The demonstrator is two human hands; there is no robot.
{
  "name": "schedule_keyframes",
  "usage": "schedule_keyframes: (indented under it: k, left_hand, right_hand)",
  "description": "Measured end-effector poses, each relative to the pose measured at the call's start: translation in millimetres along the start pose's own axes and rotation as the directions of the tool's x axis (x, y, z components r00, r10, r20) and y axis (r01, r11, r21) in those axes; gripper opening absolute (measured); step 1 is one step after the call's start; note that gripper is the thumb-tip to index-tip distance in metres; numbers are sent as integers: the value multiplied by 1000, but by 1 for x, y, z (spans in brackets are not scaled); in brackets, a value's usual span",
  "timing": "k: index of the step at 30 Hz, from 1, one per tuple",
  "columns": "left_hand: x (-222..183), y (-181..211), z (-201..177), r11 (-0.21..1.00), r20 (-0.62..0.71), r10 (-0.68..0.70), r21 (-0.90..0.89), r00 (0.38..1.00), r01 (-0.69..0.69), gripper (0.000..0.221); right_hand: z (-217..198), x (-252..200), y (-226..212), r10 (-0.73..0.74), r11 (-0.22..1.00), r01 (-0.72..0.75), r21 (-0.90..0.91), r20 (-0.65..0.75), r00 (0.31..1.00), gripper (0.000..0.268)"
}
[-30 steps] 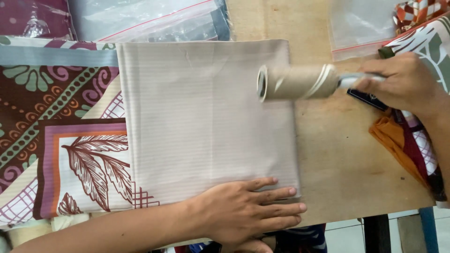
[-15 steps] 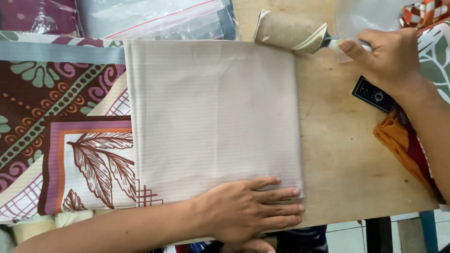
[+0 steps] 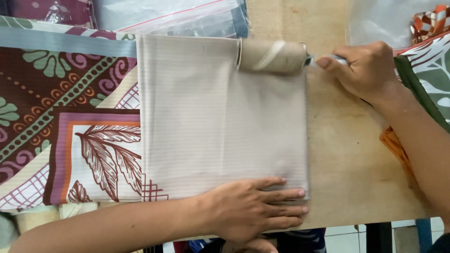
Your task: Using a lint roller to remove debris from folded pieces of fabric on a table.
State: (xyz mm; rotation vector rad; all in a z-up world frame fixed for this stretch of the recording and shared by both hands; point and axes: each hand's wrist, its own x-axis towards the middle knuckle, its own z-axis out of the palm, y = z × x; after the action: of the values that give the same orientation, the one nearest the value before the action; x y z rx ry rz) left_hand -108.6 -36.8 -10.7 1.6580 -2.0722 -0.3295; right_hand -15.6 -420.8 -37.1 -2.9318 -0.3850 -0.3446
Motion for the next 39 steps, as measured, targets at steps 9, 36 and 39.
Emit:
schedule_keyframes:
  k: [9, 36, 39]
  left_hand:
    - [5, -7, -37, 915, -335, -18, -386, 942, -120, 47]
    - [-4, -41, -9, 894, -47, -222, 388, 974, 223, 69]
    - [-5, -41, 1, 891, -125, -211, 384, 969, 244, 68]
  right_hand:
    - [-15, 7, -31, -144, 943, 151, 297, -44, 989, 62]
    - [26, 73, -89, -427, 882, 427, 197, -44, 903, 49]
    - [35, 84, -87, -331, 942, 332, 45, -38, 943, 59]
